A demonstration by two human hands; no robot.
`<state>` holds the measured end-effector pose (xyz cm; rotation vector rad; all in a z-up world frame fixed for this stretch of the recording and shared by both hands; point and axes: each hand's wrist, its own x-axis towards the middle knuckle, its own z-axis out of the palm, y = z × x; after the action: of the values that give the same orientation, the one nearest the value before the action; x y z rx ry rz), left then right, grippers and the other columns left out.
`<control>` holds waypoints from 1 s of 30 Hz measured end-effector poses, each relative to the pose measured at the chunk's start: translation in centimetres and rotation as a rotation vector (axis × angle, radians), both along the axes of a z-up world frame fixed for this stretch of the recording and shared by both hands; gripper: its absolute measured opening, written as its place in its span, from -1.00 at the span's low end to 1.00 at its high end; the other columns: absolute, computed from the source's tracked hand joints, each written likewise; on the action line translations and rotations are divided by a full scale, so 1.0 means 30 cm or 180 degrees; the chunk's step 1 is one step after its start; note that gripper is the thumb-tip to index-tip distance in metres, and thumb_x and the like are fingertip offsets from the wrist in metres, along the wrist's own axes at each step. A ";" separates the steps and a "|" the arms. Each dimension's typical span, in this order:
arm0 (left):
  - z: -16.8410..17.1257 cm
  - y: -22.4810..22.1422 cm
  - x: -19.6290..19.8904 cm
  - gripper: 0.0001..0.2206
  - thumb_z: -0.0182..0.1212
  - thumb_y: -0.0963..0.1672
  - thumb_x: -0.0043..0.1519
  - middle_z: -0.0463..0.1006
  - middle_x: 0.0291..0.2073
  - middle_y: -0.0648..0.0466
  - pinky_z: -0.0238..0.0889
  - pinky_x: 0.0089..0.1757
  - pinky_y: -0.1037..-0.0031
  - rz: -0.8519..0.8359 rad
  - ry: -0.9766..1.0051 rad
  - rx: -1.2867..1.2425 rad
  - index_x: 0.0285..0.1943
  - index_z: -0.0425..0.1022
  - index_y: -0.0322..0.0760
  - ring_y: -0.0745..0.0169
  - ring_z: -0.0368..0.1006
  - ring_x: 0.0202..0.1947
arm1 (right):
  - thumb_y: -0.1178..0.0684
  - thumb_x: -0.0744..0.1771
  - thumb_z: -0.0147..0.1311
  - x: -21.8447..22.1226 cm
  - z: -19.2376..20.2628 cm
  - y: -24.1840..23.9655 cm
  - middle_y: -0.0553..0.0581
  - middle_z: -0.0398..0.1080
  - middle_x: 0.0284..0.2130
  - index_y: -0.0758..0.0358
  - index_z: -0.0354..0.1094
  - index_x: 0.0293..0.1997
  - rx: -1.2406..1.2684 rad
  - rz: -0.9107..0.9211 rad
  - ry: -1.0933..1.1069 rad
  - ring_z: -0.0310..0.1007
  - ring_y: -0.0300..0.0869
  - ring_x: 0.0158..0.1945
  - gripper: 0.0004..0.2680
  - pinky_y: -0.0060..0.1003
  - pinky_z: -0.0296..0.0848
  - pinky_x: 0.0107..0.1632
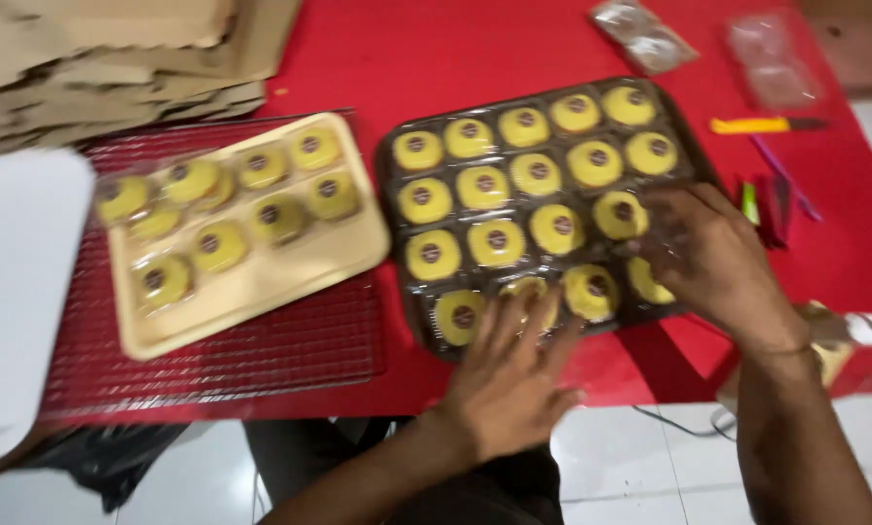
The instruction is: Arranging individually packaged small cakes onto a large tray in an organized manner.
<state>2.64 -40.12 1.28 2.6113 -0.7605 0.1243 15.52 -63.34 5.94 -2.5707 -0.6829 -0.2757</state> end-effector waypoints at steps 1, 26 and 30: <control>0.006 0.071 0.005 -0.34 0.04 0.12 0.27 -0.10 0.53 -0.33 -0.33 0.32 -0.32 0.0110 -0.0012 0.0010 0.49 0.14 -0.25 -0.52 -0.18 0.49 | 0.11 0.24 0.31 0.019 0.019 0.075 0.19 0.43 0.02 0.29 0.40 0.15 0.0010 0.0110 -0.0012 0.40 0.03 0.17 -0.63 -0.09 0.37 0.17; -0.108 1.117 0.067 -0.14 0.44 -0.02 -0.12 0.13 0.23 -0.10 -0.12 0.29 0.00 0.2569 0.0361 0.0633 0.44 0.15 -0.15 -0.26 0.07 0.32 | 0.08 0.10 0.44 0.236 -0.063 1.113 0.25 0.26 0.19 0.19 0.23 0.37 -0.1462 0.1983 0.0493 0.17 0.23 0.30 -0.33 0.15 0.32 0.19; -0.071 1.102 0.073 -0.13 0.40 -0.11 -0.14 0.09 0.33 -0.15 -0.27 0.33 0.00 0.2448 0.0479 0.0746 0.47 0.14 -0.23 -0.28 -0.02 0.41 | 0.18 0.08 0.43 0.236 -0.064 1.115 0.29 0.25 0.23 0.18 0.19 0.41 -0.1493 0.1903 0.0594 0.13 0.27 0.34 -0.28 0.17 0.29 0.20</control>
<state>4.83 -7.06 -0.86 2.9481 0.3282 0.0567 22.60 -29.89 4.03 -2.5981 -1.5328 0.3546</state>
